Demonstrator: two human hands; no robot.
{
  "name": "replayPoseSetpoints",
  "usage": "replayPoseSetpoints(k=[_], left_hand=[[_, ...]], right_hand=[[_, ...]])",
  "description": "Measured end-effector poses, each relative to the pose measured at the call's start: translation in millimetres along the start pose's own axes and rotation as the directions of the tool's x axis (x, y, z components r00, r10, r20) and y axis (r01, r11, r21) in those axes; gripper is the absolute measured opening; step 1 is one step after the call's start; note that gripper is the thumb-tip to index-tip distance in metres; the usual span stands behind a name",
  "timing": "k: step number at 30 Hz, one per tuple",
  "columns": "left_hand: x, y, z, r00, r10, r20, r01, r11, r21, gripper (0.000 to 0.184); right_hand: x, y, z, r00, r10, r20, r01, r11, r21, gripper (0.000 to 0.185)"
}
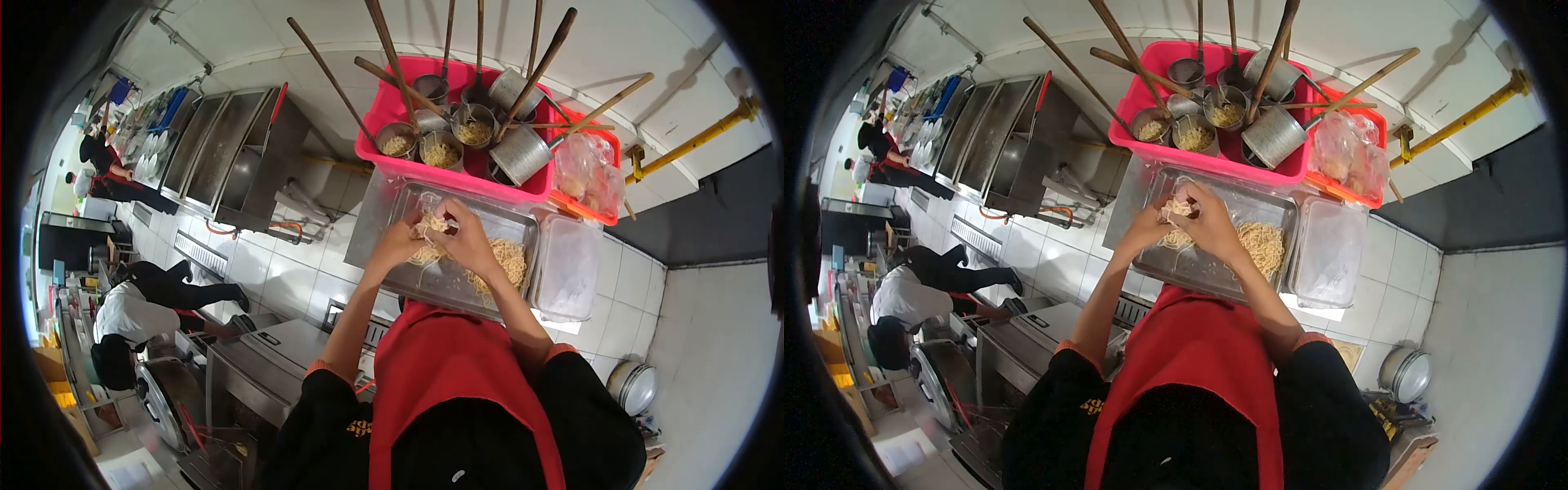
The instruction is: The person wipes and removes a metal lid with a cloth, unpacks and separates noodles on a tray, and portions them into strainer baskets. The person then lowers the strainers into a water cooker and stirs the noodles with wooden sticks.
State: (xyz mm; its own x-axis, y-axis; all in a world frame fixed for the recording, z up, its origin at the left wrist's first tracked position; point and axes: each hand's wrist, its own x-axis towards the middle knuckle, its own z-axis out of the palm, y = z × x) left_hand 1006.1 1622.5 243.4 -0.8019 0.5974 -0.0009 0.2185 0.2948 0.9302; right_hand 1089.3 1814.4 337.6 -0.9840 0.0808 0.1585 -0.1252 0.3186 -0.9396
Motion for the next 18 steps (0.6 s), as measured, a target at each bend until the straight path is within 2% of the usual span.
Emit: replayPoseSetpoints(k=[1,2,3,4,5,6,7,8,9,10,11,12,13,14,16,17,18], left_hand=[[2,-6,0,0.987,-0.124,0.104,0.118,0.991,0.067,0.061],[2,-11,2,0.947,-0.251,0.201,0.225,0.963,0.146,0.058],[2,-16,4,0.945,-0.249,0.213,0.221,0.964,0.145,0.058],[0,-21,7,0.974,-0.119,0.191,0.101,0.990,0.101,0.053],[-1,-26,9,0.987,0.013,0.161,-0.022,0.998,0.058,0.049],[-2,-24,9,0.985,0.013,0.170,-0.023,0.998,0.053,0.049],[-2,-20,7,0.981,-0.137,0.136,0.168,0.954,-0.249,0.047],[-2,-16,5,0.945,-0.291,0.152,0.327,0.785,-0.526,0.045],[0,-18,-1,0.942,-0.290,0.170,0.336,0.781,-0.526,0.045],[5,-22,-11,0.952,-0.266,0.150,0.305,0.804,-0.511,0.048],[12,-21,-15,0.964,-0.234,0.126,0.266,0.826,-0.497,0.052],[16,-12,-14,0.964,-0.228,0.139,0.267,0.823,-0.501,0.052],[21,2,-15,0.984,-0.138,0.112,0.172,0.894,-0.414,0.056],[24,19,-16,0.995,-0.045,0.090,0.072,0.944,-0.321,0.060],[23,71,-15,0.990,-0.086,0.109,0.120,0.925,-0.361,0.067],[24,86,-13,0.985,-0.124,0.120,0.161,0.906,-0.391,0.073],[24,84,-10,0.984,-0.122,0.132,0.165,0.907,-0.388,0.073]], right_hand=[[2,-12,-5,1.000,0.004,-0.009,-0.004,1.000,-0.001,0.037],[4,-20,-10,0.993,-0.116,-0.014,0.115,0.993,-0.036,0.036],[3,-23,-14,0.972,-0.233,-0.013,0.231,0.970,-0.074,0.036],[0,-22,-16,0.974,-0.226,-0.020,0.224,0.971,-0.080,0.036],[-4,-22,-19,0.988,-0.152,-0.007,0.152,0.988,0.025,0.037],[-7,-21,-21,0.997,-0.079,0.011,0.077,0.989,0.130,0.039],[-9,-10,-23,0.998,-0.070,0.004,0.069,0.990,0.126,0.039],[-11,14,-26,0.996,-0.063,-0.064,0.059,0.996,-0.064,0.048],[-19,40,-30,0.989,-0.065,-0.130,0.030,0.967,-0.252,0.058],[-41,70,-36,0.989,-0.057,-0.136,-0.060,0.686,-0.725,0.075],[-63,102,-44,0.988,-0.051,-0.147,-0.074,0.678,-0.731,0.075],[-87,131,-50,0.984,0.137,-0.118,-0.179,0.669,-0.721,0.075],[-104,143,-54,0.945,0.316,-0.084,-0.278,0.642,-0.714,0.076],[-116,140,-54,0.944,0.318,-0.090,-0.283,0.635,-0.719,0.076],[-143,133,-45,1.000,0.026,-0.008,-0.020,0.492,-0.870,0.065],[-143,133,-47,0.999,0.032,-0.020,-0.033,0.492,-0.870,0.065],[-138,131,-52,0.968,0.233,-0.090,-0.220,0.629,-0.745,0.054]])
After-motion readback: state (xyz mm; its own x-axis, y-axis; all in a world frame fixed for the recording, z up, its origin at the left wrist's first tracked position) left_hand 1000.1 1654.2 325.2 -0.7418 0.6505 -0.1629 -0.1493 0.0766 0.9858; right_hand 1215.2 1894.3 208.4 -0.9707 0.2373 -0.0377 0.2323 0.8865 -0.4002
